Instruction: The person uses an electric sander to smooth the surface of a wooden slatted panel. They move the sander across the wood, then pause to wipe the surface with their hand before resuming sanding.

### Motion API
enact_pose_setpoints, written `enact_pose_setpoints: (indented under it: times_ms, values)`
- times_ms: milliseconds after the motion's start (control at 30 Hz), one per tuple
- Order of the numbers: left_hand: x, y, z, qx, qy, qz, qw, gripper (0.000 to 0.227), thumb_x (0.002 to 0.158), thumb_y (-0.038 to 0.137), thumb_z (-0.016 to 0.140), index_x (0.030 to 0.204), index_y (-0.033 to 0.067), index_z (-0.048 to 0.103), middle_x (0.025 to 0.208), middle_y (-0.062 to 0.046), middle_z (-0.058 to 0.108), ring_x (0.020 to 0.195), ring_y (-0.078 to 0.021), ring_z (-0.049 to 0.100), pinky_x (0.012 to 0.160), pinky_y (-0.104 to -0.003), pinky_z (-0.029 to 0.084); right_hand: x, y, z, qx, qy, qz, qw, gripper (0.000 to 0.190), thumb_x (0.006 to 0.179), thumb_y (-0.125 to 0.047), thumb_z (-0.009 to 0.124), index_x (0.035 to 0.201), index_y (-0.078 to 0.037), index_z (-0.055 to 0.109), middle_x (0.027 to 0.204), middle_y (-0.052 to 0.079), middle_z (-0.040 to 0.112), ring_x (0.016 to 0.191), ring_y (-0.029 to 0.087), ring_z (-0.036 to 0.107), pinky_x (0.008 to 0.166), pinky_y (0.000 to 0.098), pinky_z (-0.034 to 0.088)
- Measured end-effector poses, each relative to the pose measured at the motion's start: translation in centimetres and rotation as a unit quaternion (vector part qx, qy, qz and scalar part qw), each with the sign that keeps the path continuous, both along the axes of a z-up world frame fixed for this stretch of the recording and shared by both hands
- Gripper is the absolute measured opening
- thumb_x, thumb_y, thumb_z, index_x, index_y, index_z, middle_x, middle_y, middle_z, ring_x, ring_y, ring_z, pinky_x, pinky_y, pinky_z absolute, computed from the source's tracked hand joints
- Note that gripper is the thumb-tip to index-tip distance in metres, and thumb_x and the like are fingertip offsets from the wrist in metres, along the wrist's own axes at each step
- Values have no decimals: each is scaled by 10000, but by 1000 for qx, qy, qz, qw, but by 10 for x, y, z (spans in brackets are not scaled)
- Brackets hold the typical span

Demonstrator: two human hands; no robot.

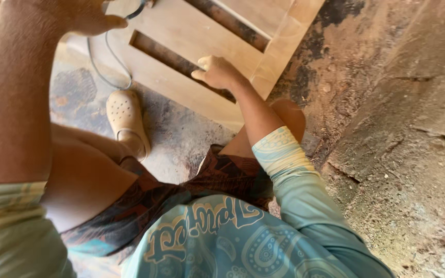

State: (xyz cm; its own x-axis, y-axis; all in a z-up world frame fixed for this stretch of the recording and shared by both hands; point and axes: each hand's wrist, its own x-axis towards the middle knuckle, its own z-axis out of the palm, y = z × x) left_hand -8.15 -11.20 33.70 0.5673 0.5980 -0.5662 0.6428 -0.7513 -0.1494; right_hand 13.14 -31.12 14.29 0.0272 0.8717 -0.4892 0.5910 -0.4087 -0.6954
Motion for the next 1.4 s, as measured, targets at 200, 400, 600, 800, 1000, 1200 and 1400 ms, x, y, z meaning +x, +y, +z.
enact_pose_setpoints:
  times_ms: [200, 400, 600, 800, 1000, 1200, 1400]
  values:
    - [4, 15, -31, -59, -6, 48, 997, 628, 1022, 475, 619, 1546, 142, 522, 1341, -217, 665, 1090, -379, 700, 909, -514, 576, -4, -9, 33, -74, -122, 17, 990, 567, 898, -415, 693, 1339, -70, 607, 1199, 199, 698, 1114, 353, 675, 935, 471, 536]
    - [0, 19, -39, -94, 43, 90, 991, 658, 1001, 515, 563, 1581, 247, 406, 1556, -159, 428, 1390, -379, 424, 1097, -572, 350, -6, -9, 40, -27, -137, 29, 990, 569, 899, -430, 687, 1328, -68, 595, 1199, 214, 682, 1123, 372, 652, 915, 490, 527]
    - [28, -4, -43, -86, -82, -27, 993, 550, 911, 495, 678, 1267, 76, 683, 1299, -209, 675, 1235, -387, 618, 1046, -539, 476, -1, -14, 24, -12, -139, 56, 989, 600, 887, -485, 696, 1323, -78, 628, 1253, 213, 677, 1196, 382, 626, 977, 497, 510]
    - [86, -63, -68, 41, -137, -208, 967, 730, 762, 580, 756, 1301, 108, 617, 1382, -220, 540, 1234, -424, 528, 960, -715, 395, -4, -11, 29, -51, -123, 38, 990, 664, 856, -457, 710, 1392, -83, 587, 1296, 199, 664, 1199, 356, 635, 1006, 456, 499]
    - [77, -77, -52, -3, -139, -159, 977, 608, 812, 470, 769, 1312, 149, 641, 1386, -149, 580, 1293, -331, 536, 1089, -626, 371, -5, -4, 40, -78, -130, 46, 987, 585, 888, -450, 677, 1372, -125, 622, 1239, 193, 694, 1161, 371, 654, 978, 477, 519]
    - [65, -62, -27, -63, -3, -119, 991, 579, 966, 544, 614, 1375, 134, 588, 1391, -163, 588, 1308, -337, 548, 1125, -549, 386, -3, -8, 41, -76, -117, 34, 990, 595, 884, -452, 690, 1359, -102, 612, 1244, 188, 691, 1156, 354, 660, 962, 468, 527]
    - [63, -55, -10, -75, 21, -87, 993, 608, 995, 555, 552, 1435, 137, 534, 1450, -162, 548, 1340, -332, 530, 1147, -539, 369, -4, -8, 39, -80, -109, 40, 990, 615, 878, -440, 693, 1402, -133, 593, 1253, 183, 691, 1156, 337, 666, 966, 454, 530]
